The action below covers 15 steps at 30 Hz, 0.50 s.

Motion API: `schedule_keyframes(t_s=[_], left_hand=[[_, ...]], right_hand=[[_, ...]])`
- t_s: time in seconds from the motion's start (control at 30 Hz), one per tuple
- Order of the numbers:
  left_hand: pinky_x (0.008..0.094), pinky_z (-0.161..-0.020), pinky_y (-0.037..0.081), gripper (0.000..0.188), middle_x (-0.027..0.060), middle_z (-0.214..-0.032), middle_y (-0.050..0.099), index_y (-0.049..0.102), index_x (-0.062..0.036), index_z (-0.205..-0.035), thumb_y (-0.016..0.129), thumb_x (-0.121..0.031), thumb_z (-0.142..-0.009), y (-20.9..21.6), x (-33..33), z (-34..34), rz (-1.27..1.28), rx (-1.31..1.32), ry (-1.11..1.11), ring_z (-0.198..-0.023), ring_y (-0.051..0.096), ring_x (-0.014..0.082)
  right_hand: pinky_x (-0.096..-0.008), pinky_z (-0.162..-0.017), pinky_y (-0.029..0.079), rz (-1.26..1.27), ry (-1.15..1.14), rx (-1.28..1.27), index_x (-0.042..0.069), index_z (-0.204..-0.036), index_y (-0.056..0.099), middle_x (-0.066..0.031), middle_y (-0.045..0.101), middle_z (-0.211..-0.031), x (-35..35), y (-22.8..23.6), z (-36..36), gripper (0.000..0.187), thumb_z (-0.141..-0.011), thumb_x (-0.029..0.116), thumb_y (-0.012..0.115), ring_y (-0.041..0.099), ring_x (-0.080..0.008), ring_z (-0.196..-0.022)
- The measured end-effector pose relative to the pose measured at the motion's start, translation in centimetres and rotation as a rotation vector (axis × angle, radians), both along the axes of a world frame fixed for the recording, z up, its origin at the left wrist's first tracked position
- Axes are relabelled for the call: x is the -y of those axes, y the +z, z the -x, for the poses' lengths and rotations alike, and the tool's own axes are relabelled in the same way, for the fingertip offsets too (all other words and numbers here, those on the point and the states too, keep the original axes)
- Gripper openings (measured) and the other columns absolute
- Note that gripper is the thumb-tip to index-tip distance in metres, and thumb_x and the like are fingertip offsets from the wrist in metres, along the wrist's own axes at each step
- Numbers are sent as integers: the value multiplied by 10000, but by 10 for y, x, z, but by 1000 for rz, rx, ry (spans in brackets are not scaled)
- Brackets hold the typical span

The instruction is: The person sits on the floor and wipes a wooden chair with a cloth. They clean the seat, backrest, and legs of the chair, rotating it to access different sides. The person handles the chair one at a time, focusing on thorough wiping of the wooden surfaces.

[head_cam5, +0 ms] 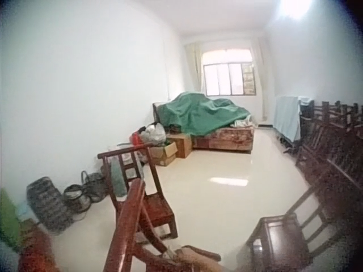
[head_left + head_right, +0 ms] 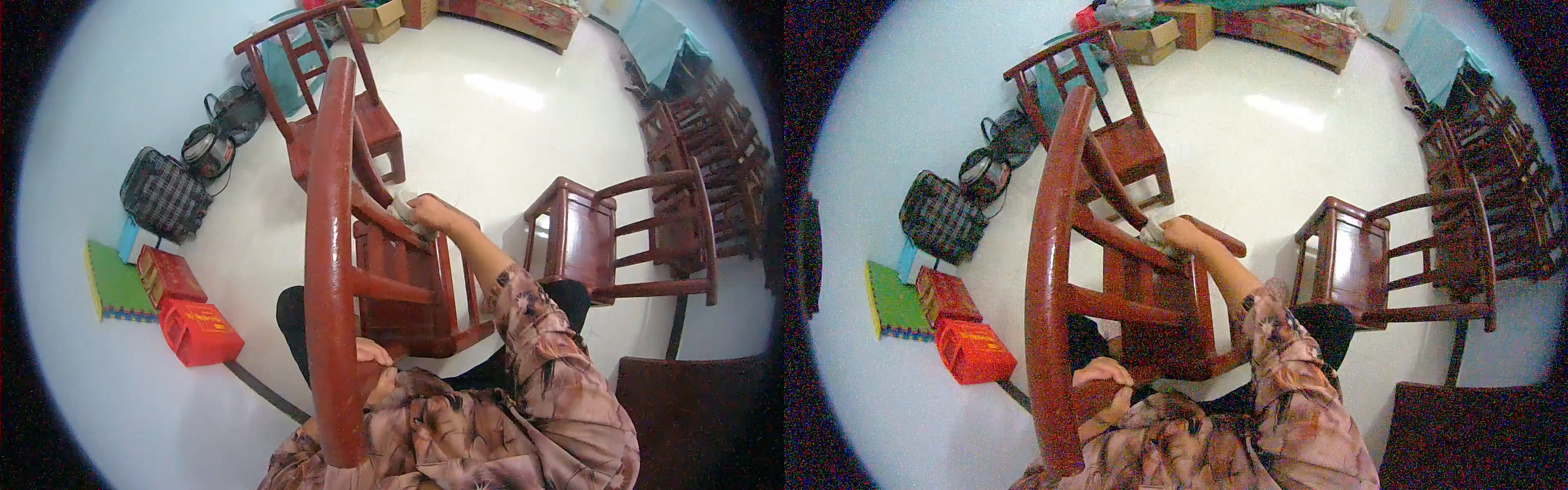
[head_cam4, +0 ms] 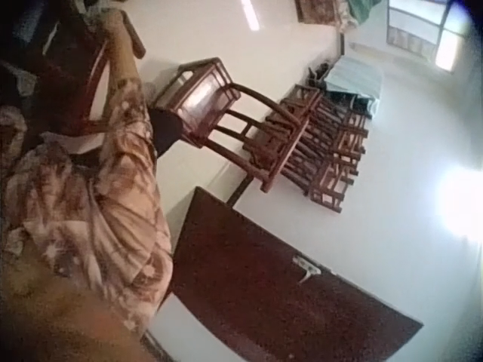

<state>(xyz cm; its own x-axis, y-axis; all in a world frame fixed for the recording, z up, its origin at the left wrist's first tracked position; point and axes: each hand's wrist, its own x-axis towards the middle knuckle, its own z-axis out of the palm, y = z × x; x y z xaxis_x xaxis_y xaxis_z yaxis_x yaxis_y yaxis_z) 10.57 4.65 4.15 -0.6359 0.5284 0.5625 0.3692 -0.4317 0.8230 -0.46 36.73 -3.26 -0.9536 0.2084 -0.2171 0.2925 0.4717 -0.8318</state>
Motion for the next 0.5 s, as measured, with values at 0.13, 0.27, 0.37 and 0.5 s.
schedule_keyframes(t_s=[0.13,0.27,0.37,0.5], left_hand=[[363,-684,517,424,168,-918,575,466,-17,-1046,678,73,-691,-13,-1,14,57,30,-294,-768,605,273],[350,-687,510,396,153,-903,568,452,-27,-1036,661,67,-713,-7,-3,8,49,-10,-236,-783,591,250],[341,-687,508,347,136,-897,548,431,-45,-1053,630,18,-776,-8,1,2,12,-42,-104,-785,572,234],[342,-671,519,378,122,-889,521,392,-69,-1067,626,24,-785,5,6,0,95,-24,-24,-769,554,227]], right_hand=[[-389,-720,489,606,-384,-149,-19,-952,607,-138,611,-952,-11,-13,-35,357,-610,64,543,588,-277,-827],[-464,-900,472,1468,-590,-348,-45,-1133,511,-195,569,-1082,-25,17,-66,492,-657,76,482,574,-355,-993],[-531,-880,456,1582,-718,-545,-49,-1142,494,-204,560,-1096,-37,67,-69,496,-696,169,499,564,-372,-991],[-420,-879,477,1179,-438,-838,-25,-1167,501,-162,589,-1060,-58,53,-37,477,-700,72,512,584,-321,-967]])
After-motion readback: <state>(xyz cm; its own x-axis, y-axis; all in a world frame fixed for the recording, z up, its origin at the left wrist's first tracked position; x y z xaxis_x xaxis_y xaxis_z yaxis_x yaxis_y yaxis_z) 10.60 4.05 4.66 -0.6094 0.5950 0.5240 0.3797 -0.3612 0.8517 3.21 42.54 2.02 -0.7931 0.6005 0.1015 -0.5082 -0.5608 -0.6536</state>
